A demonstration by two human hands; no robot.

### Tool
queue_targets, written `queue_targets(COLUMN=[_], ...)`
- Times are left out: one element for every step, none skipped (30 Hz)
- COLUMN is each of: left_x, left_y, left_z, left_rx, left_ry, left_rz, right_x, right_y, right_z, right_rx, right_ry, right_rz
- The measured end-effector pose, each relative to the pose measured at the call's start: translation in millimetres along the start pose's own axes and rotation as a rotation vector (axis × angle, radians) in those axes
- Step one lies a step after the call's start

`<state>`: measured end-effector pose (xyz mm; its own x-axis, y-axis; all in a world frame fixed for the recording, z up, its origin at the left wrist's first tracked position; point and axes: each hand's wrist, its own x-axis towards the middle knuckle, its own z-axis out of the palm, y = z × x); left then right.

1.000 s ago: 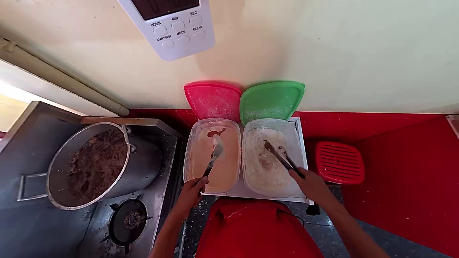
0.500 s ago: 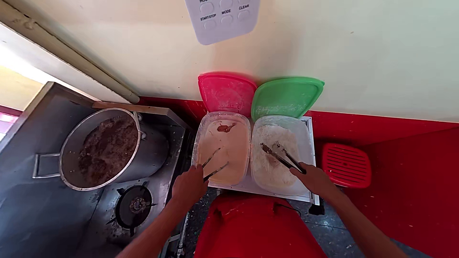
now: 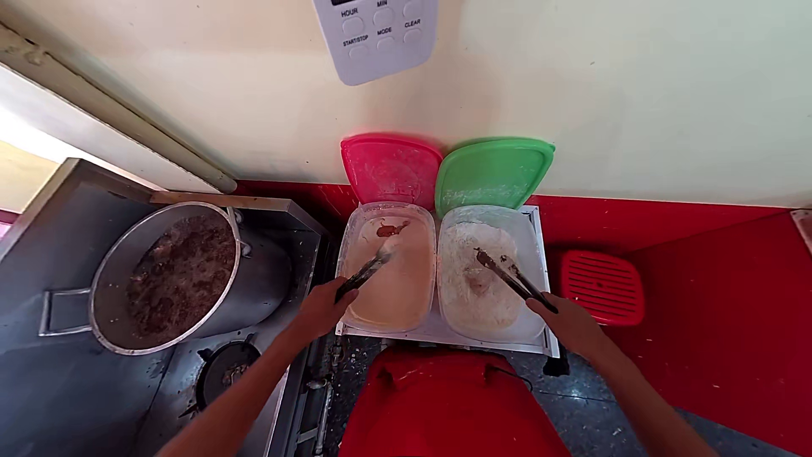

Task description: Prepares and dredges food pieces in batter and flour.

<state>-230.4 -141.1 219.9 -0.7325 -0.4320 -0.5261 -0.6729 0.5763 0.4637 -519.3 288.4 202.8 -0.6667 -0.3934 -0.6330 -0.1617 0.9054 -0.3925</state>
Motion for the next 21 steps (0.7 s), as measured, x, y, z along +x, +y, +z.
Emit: queue_targets(left_x=[-9.1, -17.5, -25.7, -34.3, -42.3, -48.8, -53.4, -56.2, -57.7, -59.4, -61.5, -63.7, -65.9, -68.2, -70.5, -72.8, -75.1, -76.1, -75.8, -75.1, -74.7], left_y=[-8.9, -15.7, -18.4, -16.2, -12.0, -7.4, -3.0, 1.8, 6.3, 9.9, 11.8, 12.5, 12.5, 12.3, 11.9, 11.1, 10.5, 10.6, 11.1, 11.6, 12.1], left_z=[5.9, 14.5, 24.3, 31.3, 36.3, 40.6, 45.1, 49.7, 54.5, 58.7, 62.6, 66.0, 68.7, 70.4, 72.6, 75.7, 79.0, 82.4, 85.5, 87.8, 88.4], left_rx=[-0.159, -0.325, -0.509, -0.675, -0.795, -0.871, -0.916, -0.939, -0.948, -0.947, -0.941, -0.932, -0.922, -0.913, -0.913, -0.917, -0.922, -0.927, -0.931, -0.929, -0.923], left_ry=[0.034, 0.061, 0.073, 0.066, 0.058, 0.063, 0.076, 0.092, 0.106, 0.113, 0.12, 0.128, 0.136, 0.139, 0.143, 0.147, 0.152, 0.158, 0.165, 0.166, 0.167], left_rz=[-0.015, -0.03, -0.042, -0.061, -0.077, -0.088, -0.09, -0.088, -0.089, -0.091, -0.093, -0.093, -0.093, -0.095, -0.099, -0.101, -0.105, -0.109, -0.111, -0.113, -0.113], right_x=[1.5, 5.3, 11.2, 18.3, 27.2, 37.4, 49.0, 61.2, 71.8, 80.5, 84.8, 83.2, 74.0, 57.2, 36.0, 14.4, -3.1, -13.3, -15.1, -11.2, -5.2], right_y=[1.3, 0.3, -3.5, -10.4, -20.4, -33.0, -45.5, -56.3, -67.4, -77.6, -84.9, -89.2, -92.0, -93.9, -94.7, -94.4, -91.6, -85.2, -75.8, -65.1, -54.8], right_z=[-1.1, -2.5, -4.2, -6.3, -7.8, -8.0, -4.8, 2.2, 8.1, 11.5, 13.6, 12.2, 5.9, -3.4, -11.5, -14.6, -10.2, 1.2, 16.7, 30.7, 39.2], right_rx=[0.034, 0.052, 0.052, 0.032, 0.003, -0.031, -0.057, -0.07, -0.092, -0.148, -0.244, -0.365, -0.478, -0.564, -0.615, -0.634, -0.632, -0.606, -0.577, -0.563, -0.557], right_ry=[-0.001, 0.001, 0.003, 0.001, -0.011, -0.026, -0.025, 0.005, 0.023, 0.004, -0.024, -0.045, -0.055, -0.047, -0.028, -0.032, -0.067, -0.118, -0.168, -0.199, -0.198], right_rz=[0.007, 0.016, 0.028, 0.042, 0.06, 0.076, 0.08, 0.062, 0.023, -0.032, -0.1, -0.168, -0.222, -0.255, -0.266, -0.254, -0.235, -0.224, -0.214, -0.2, -0.179])
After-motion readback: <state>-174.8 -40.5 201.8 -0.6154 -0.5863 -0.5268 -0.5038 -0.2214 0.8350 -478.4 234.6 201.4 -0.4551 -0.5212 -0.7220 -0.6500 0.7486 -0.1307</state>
